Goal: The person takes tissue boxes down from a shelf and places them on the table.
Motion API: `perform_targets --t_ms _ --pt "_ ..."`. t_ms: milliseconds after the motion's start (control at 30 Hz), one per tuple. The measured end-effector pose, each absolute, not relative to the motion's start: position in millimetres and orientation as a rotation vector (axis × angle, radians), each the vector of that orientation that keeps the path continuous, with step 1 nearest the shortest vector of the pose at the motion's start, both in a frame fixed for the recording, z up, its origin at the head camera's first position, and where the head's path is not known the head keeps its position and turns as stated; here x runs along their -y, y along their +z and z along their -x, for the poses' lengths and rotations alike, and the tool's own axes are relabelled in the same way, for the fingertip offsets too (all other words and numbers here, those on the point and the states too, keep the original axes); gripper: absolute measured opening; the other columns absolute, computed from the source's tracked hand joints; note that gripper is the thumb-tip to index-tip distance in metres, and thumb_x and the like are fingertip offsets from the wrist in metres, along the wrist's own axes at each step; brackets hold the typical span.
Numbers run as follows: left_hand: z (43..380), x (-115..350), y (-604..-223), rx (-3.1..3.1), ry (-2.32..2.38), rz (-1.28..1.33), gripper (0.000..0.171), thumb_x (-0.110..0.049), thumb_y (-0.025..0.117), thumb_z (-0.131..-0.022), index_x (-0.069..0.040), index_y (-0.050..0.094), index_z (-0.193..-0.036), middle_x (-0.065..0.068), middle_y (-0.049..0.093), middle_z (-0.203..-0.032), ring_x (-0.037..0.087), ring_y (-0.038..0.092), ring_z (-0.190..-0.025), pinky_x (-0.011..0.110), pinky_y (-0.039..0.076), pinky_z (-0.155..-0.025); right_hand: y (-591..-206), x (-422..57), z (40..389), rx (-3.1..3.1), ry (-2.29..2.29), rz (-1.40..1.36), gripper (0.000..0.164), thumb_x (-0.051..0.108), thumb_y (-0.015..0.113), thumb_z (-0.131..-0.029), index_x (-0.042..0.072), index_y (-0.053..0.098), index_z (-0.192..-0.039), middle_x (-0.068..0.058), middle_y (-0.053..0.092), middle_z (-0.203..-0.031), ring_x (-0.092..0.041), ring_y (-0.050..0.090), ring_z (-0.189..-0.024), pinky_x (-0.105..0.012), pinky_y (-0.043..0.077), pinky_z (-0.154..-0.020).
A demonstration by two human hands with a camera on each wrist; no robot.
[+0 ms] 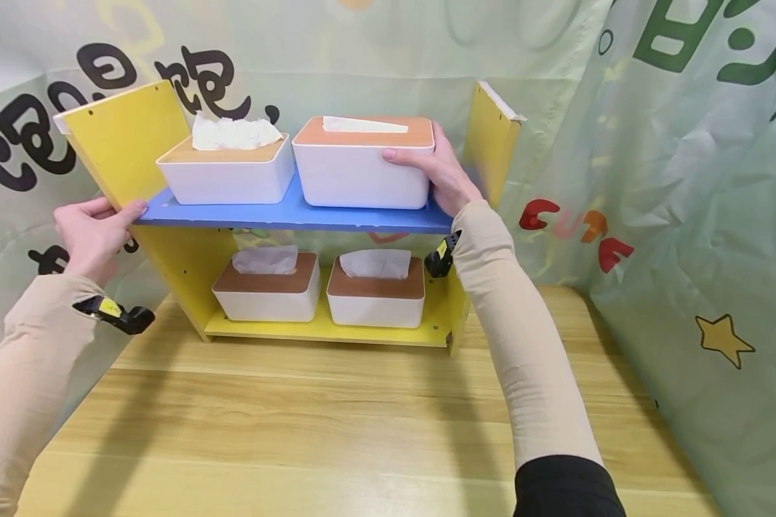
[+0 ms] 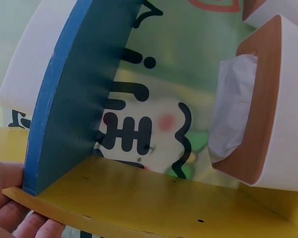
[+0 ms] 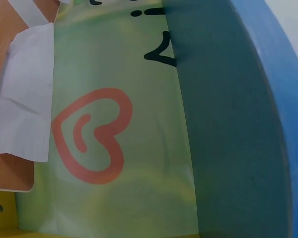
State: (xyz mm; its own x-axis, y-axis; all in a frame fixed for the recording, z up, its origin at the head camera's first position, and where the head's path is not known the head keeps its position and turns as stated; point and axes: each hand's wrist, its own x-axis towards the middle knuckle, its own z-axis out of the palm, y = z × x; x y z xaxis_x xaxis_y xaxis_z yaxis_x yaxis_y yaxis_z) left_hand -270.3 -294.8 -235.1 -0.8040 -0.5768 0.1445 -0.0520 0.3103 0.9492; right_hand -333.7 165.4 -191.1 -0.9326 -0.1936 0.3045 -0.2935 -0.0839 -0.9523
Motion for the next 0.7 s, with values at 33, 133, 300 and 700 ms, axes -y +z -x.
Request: perform_targets --t_ms 33,133,300,700 --pt "270.3 294.8 -235.3 2.121 -1.507 -0.554 0.056 -0.033 0.078 -0.087 -0.007 0.063 -0.135 -0.036 0.053 -0.051 -0.011 0.053 -0.112 0.012 0.04 -0.097 -190.8 -165.6 333.6 2.078 2.196 -0.558 0.059 0.016 0.072 -0.084 0.019 0.042 -0.135 -0.003 0.058 -0.127 -0.019 0.058 -0.113 -0.031 0.046 -0.096" --pt "270.0 294.8 -235.6 2.122 -1.503 -0.555 0.057 -0.033 0.078 -0.086 -0.007 0.063 -0.134 -0.036 0.053 -0.051 -0.011 0.053 -0.109 0.012 0.04 -0.097 -190.5 -165.7 333.6 2.083 2.199 -0.564 0.061 0.016 0.072 -0.084 0.02 0.041 -0.136 -0.004 0.057 -0.128 -0.02 0.057 -0.116 -0.032 0.044 -0.098" --pt "269.9 295.2 -236.4 2.113 -1.511 -0.535 0.057 -0.031 0.078 -0.086 -0.006 0.062 -0.135 -0.036 0.054 -0.051 -0.014 0.056 -0.073 0.009 0.043 -0.08 -191.4 -166.4 334.8 2.087 2.193 -0.571 0.063 0.016 0.072 -0.083 0.02 0.04 -0.137 -0.004 0.057 -0.128 -0.02 0.055 -0.117 -0.035 0.041 -0.101" --pt "271.4 296.6 -236.8 2.115 -1.508 -0.529 0.056 -0.031 0.078 -0.086 -0.006 0.063 -0.134 -0.036 0.054 -0.051 -0.016 0.056 -0.067 0.008 0.043 -0.077 -190.9 -166.2 335.0 2.079 2.195 -0.576 0.064 0.015 0.072 -0.083 0.018 0.04 -0.139 -0.004 0.058 -0.128 -0.02 0.055 -0.117 -0.034 0.042 -0.1"
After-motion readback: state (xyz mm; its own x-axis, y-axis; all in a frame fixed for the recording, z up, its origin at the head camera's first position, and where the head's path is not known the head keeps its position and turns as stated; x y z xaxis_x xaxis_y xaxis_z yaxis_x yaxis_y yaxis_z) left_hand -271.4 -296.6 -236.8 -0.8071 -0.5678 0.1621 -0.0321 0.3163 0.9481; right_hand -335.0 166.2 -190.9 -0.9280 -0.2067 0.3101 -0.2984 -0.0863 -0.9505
